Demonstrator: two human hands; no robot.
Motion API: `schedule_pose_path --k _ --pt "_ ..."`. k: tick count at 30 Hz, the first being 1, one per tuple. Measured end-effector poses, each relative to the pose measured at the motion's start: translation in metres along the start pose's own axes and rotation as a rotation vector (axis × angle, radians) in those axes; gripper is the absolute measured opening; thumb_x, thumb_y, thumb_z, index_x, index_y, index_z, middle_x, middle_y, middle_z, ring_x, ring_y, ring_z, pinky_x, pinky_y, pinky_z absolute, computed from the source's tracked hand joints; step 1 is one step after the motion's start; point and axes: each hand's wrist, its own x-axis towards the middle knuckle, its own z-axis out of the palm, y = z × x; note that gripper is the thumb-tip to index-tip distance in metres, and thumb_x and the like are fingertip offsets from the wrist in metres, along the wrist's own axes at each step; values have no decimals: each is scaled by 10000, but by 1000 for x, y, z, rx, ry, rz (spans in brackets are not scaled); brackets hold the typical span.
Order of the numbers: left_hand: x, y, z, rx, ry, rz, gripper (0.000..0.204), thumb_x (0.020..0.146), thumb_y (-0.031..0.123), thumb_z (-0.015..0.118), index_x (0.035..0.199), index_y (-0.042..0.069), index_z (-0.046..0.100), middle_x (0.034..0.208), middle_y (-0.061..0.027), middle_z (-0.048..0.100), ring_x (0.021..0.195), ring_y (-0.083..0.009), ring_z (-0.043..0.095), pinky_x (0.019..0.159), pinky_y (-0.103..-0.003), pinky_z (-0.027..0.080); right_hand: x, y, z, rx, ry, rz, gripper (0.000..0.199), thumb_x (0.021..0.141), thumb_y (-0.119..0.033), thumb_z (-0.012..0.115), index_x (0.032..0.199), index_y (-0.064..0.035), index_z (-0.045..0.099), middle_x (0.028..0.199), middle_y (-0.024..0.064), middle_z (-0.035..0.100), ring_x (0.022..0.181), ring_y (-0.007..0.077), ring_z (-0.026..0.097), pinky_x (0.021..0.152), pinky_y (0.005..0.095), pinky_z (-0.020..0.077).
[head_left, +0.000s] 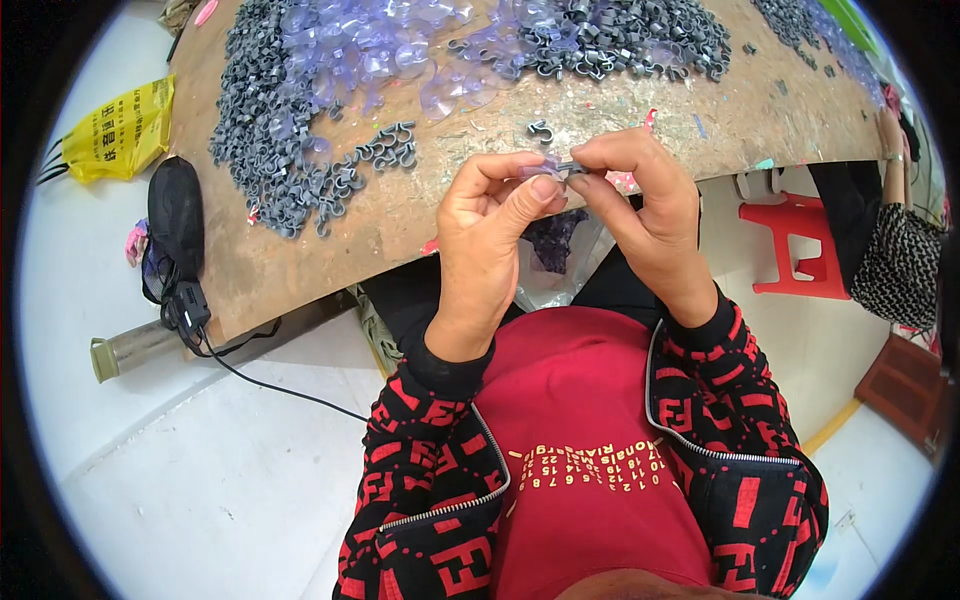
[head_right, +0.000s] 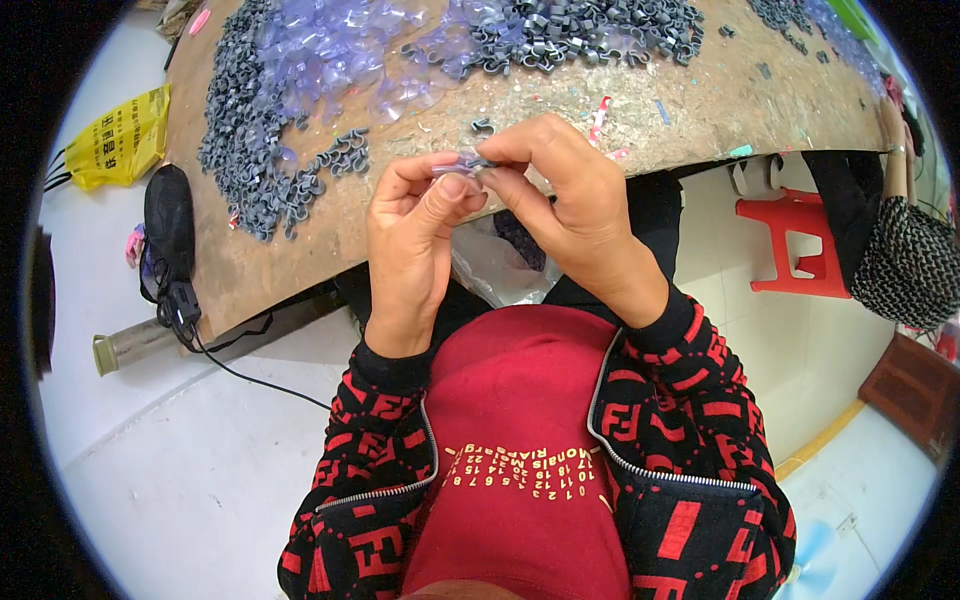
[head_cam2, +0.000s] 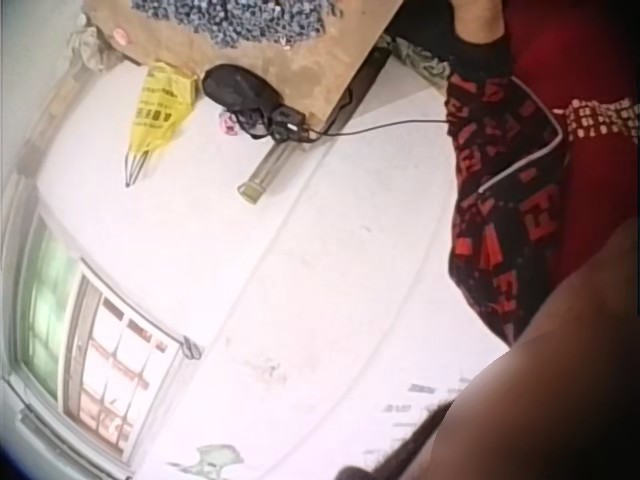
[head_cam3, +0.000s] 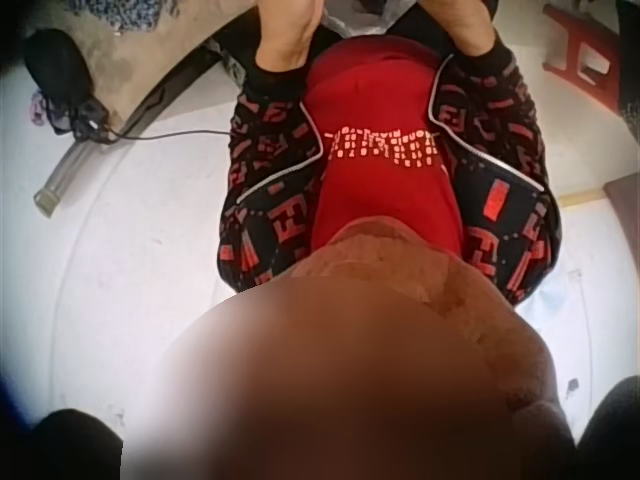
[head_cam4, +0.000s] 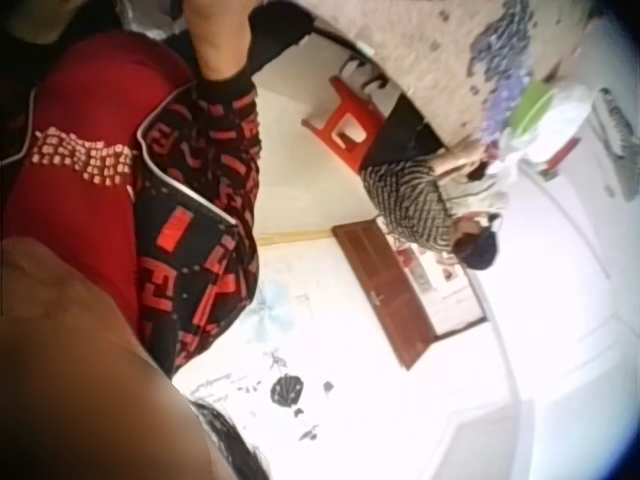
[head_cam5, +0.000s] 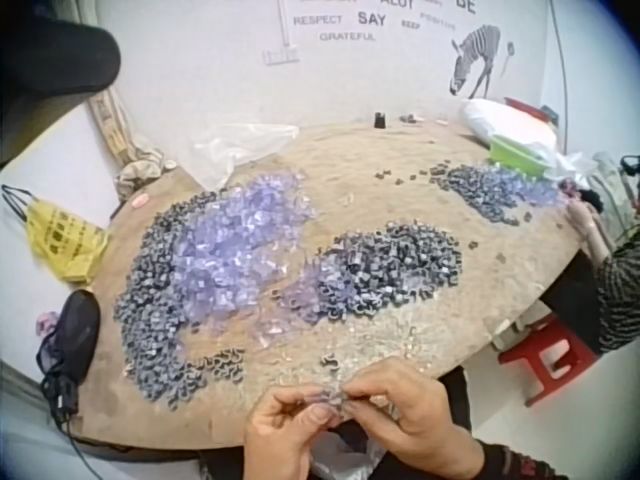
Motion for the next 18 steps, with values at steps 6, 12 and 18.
schedule_pose_path --k 6,12,18 --pt "-2 -3 1 48 27 28 200 850 -1 670 1031 -10 586 973 -78 620 867 -127 623 807 -267 532 2 2 3 -126 66 -99 245 745 67 706 960 -23 629 905 88 642 839 212 629 733 287 486" --pt "-2 -9 0 314 10 258 224 835 -45 670 1038 -21 580 1071 -82 598 890 -113 600 814 -244 499 1 6 4 -195 55 -169 249 738 70 715 952 -27 632 894 92 640 816 221 630 684 293 494" --pt "-2 0 2 332 41 167 178 843 -26 665 1005 -31 591 1016 -86 629 874 -119 618 780 -249 521 7 22 -2 -313 31 -417 242 702 63 718 919 -13 642 886 95 633 761 228 614 659 305 488"
